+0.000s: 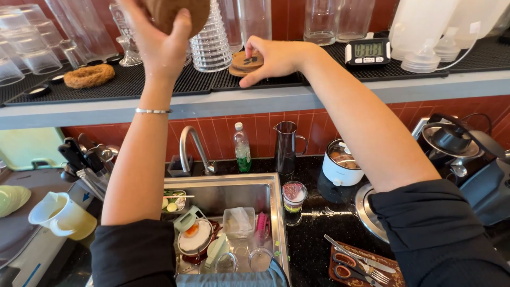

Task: The person washes a tall glass jar under running water in a kitchen sink, rinses it, and places it on a shelf. They then pick up and stack several round wooden coasters on the shelf. The person returns to the sink to wash a small glass jar with a pink scrubbing cloth, rinses it, and places it on the counter.

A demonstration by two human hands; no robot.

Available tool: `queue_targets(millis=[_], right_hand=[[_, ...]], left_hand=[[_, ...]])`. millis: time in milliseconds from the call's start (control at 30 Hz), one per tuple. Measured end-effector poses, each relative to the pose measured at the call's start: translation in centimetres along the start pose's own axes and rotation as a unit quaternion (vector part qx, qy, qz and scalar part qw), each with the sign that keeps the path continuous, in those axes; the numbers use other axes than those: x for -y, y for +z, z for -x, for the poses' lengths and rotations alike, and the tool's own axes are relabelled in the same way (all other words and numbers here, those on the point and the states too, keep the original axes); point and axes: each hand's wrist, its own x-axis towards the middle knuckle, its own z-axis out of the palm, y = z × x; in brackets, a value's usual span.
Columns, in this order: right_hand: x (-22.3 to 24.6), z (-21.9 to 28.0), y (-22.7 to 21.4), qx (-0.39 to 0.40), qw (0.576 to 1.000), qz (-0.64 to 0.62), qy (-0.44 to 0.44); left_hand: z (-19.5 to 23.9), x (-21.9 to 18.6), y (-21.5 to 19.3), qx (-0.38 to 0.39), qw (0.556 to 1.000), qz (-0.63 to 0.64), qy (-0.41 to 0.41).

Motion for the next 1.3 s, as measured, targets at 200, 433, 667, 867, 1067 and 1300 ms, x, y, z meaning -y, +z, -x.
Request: queue_targets(millis=[200,433,667,867,1067,1300], right_hand=[[-1.0,0.0,-0.6,0.025,0.999,0.021,0.034],[-0.3,0.5,-0.5,-0.019,0.999,0.033,0.004],[-2.6,-0.7,-1.1,-0.134,0.99,0.024,-0.035],[-6.8,-2.0,-1.2,-0.235,0.967,-0.087,-0.053],[-7.6,-2.6,-0.8,-0.262,0.939,-0.221,-0.027],[-6.3,-3.5,0.5,-0.121,0.913,-0.369,-0.123]], left_hand=[[-0.3,-3.0,1.1,0.09,0.994,0.06,-0.009],[0.0,-1.0,2.0,0.14,0.986,0.076,-0.052],[-1.4,-4.1,2.6,0.213,0.968,0.092,-0.092],[-1.4,-5.4,4.3,0.295,0.938,0.088,-0.159],[-0.3,-5.2,5.5,0.295,0.953,-0.067,-0.027],[0.7,-4.2,6.0,0.307,0.95,-0.053,-0.007]])
